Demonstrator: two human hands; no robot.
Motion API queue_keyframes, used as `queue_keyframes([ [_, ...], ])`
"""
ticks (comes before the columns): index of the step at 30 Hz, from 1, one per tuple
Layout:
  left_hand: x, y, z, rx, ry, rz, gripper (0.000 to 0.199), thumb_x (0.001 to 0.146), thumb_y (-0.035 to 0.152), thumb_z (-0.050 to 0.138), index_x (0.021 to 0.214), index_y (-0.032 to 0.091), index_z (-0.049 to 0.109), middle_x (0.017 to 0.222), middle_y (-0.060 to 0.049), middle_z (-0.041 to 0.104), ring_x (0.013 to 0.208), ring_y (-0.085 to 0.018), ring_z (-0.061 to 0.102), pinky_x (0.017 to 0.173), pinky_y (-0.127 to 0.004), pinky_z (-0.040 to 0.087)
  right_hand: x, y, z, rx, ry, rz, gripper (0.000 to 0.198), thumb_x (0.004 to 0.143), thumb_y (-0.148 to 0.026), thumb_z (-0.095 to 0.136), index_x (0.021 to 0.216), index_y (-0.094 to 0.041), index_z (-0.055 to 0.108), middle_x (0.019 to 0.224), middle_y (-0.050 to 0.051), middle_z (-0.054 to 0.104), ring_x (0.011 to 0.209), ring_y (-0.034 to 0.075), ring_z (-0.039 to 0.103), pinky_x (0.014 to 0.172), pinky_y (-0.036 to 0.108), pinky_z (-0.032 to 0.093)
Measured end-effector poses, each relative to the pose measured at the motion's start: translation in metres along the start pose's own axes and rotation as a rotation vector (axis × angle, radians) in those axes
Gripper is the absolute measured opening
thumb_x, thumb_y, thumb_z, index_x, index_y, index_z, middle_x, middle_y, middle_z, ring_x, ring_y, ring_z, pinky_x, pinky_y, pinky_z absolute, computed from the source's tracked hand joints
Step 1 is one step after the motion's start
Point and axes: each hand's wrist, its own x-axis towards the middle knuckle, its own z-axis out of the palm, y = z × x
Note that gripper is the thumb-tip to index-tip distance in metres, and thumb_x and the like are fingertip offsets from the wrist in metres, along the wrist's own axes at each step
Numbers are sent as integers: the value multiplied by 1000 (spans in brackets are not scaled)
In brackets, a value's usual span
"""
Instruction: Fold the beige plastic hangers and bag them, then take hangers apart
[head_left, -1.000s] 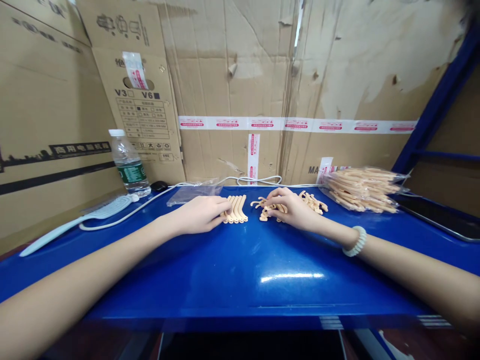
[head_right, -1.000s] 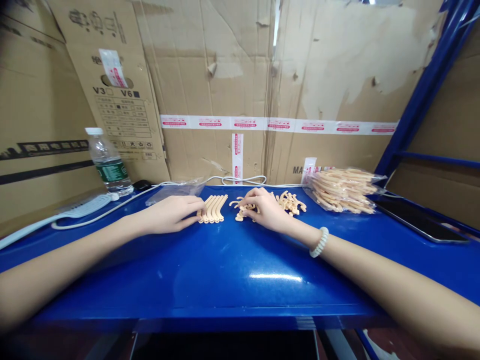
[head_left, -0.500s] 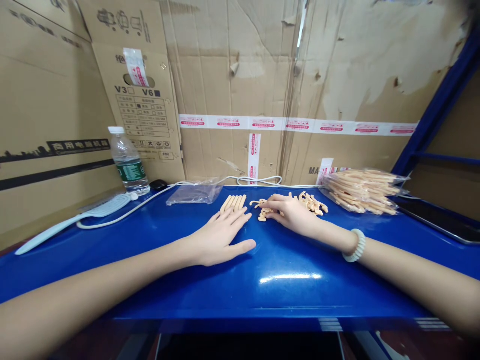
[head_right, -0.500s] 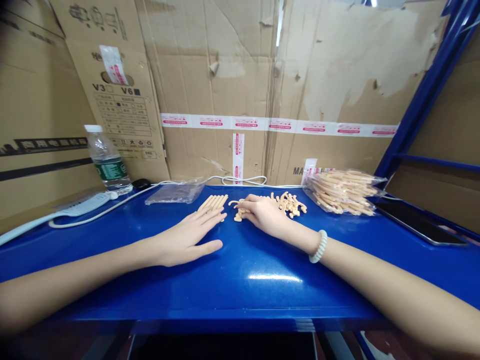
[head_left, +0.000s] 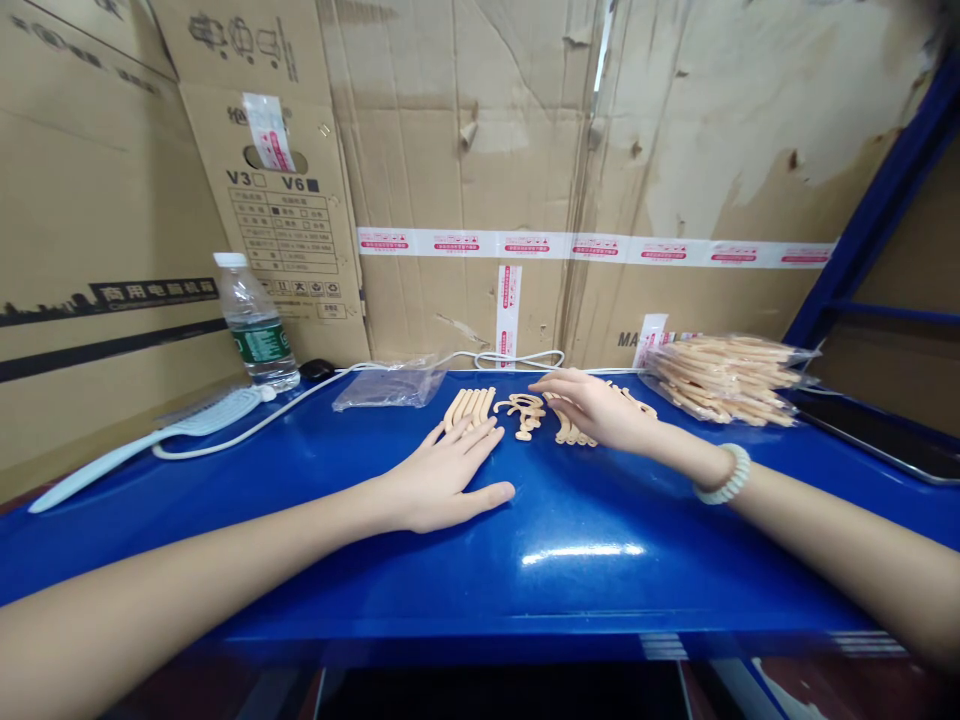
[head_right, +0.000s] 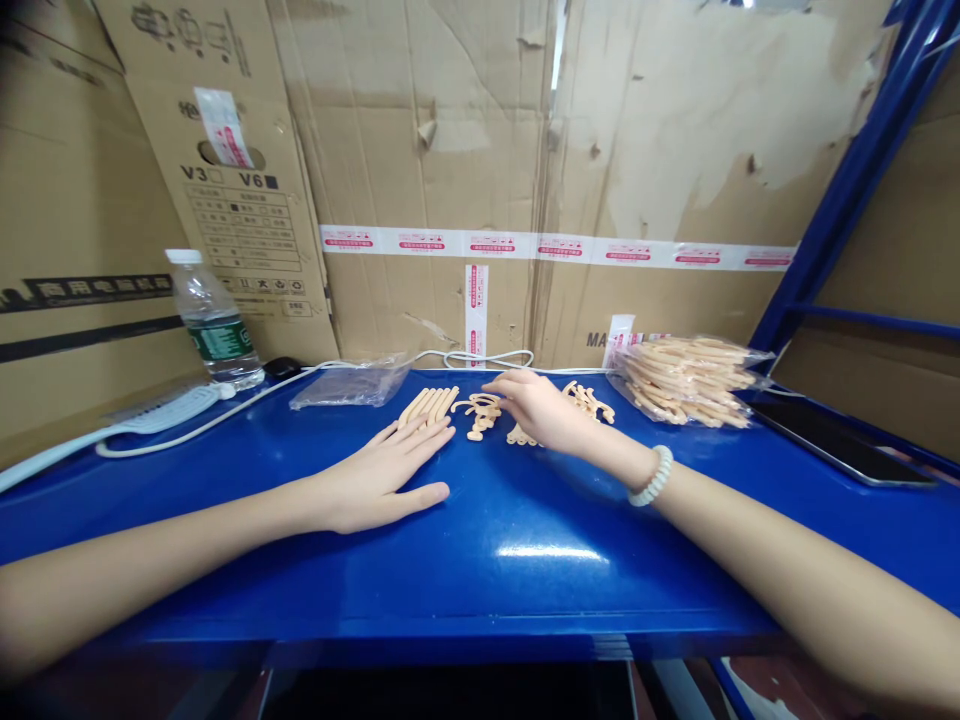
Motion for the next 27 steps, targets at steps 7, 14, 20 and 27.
queue_keyframes([
  [7,1,-1,1,-10,-1,-5,84,88,74,23,153,21,17,160,-6,11,148,-30,5,119,-52,6,-15,11,-60,-11,-156,115,30,93,-38,51,110,-19,67,105,9,69,97,24,65,85,39,52],
  [14,2,-5,4,-3,27,20,81,89,73,25,153,24,16,159,-6,8,147,-30,4,119,-52,6,-32,42,-81,-49,-376,165,37,85,-38,58,116,-20,66,115,10,66,105,28,62,90,44,50],
  [20,2,-2,3,10,37,27,79,90,71,26,153,23,17,159,-7,10,147,-30,7,119,-52,8,-36,55,-68,-15,-512,218,28,78,-26,61,104,-20,70,114,9,66,104,26,63,92,40,50],
  [27,3,-2,3,9,34,20,79,90,70,26,152,23,18,159,-6,12,147,-30,9,119,-52,8,-39,64,-61,-51,-524,295,36,75,-23,62,110,-19,68,112,9,67,102,26,64,90,38,51],
])
